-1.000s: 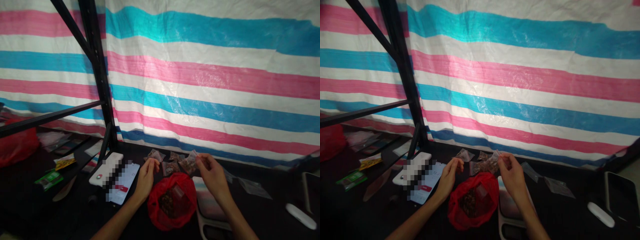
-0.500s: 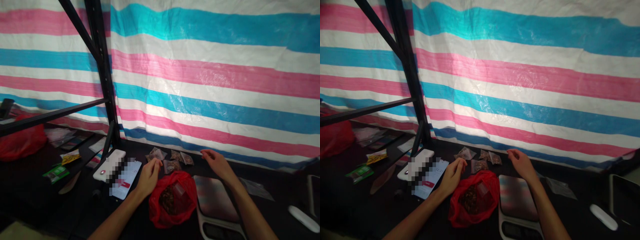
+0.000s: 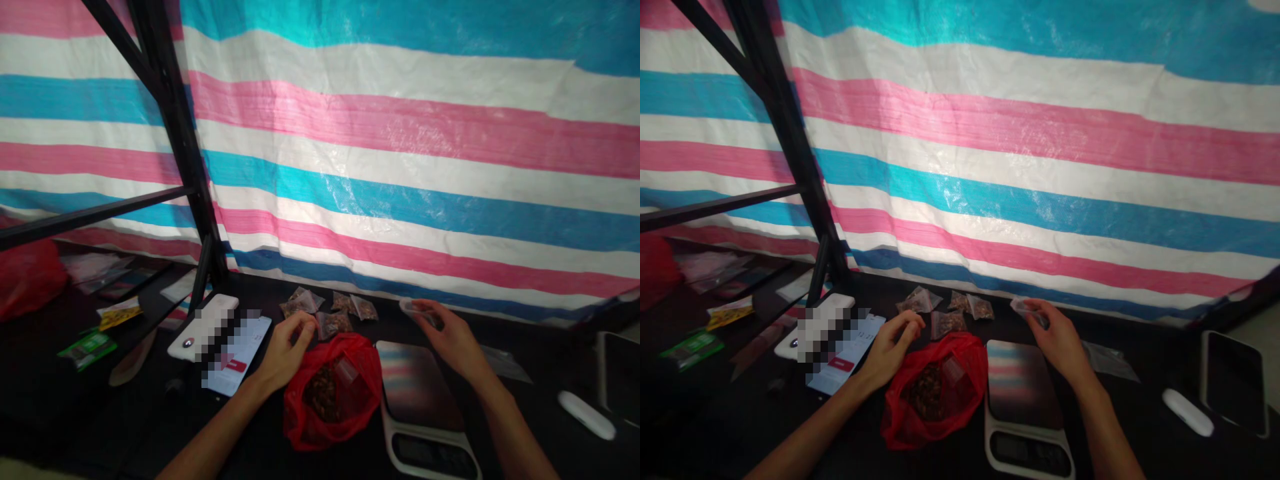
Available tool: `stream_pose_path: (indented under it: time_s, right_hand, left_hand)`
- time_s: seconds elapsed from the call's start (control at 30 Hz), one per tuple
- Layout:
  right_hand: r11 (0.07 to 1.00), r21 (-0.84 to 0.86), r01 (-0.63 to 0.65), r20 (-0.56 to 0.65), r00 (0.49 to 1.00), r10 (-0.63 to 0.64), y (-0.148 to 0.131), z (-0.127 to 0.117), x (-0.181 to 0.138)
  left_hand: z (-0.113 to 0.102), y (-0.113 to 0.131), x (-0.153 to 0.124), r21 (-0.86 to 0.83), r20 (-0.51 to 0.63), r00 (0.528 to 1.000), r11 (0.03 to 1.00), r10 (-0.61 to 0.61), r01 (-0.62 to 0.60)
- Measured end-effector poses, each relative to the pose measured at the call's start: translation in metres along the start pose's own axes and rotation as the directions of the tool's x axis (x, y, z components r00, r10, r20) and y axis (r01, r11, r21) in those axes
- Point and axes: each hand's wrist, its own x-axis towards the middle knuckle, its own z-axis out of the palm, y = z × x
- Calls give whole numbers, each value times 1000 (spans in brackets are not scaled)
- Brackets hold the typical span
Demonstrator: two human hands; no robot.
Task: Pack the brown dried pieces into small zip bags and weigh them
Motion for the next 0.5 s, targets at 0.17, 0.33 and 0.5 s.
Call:
stream_pose_path:
  time_s: [0.17, 0.33, 0.5]
  right_hand:
    - [941, 235, 242, -60, 970, -234, -99, 47, -40]
    - [913, 132, 387, 1, 921, -390, -133, 77, -75]
    - [904, 154, 399, 46, 911, -410, -128, 73, -76]
  left_hand:
    - [0, 7, -1, -114, 169, 983, 992, 66, -47]
    - [1, 5, -1, -217, 357, 933, 975, 44, 37]
    - [0, 4, 2, -270, 288, 954, 949, -82, 163]
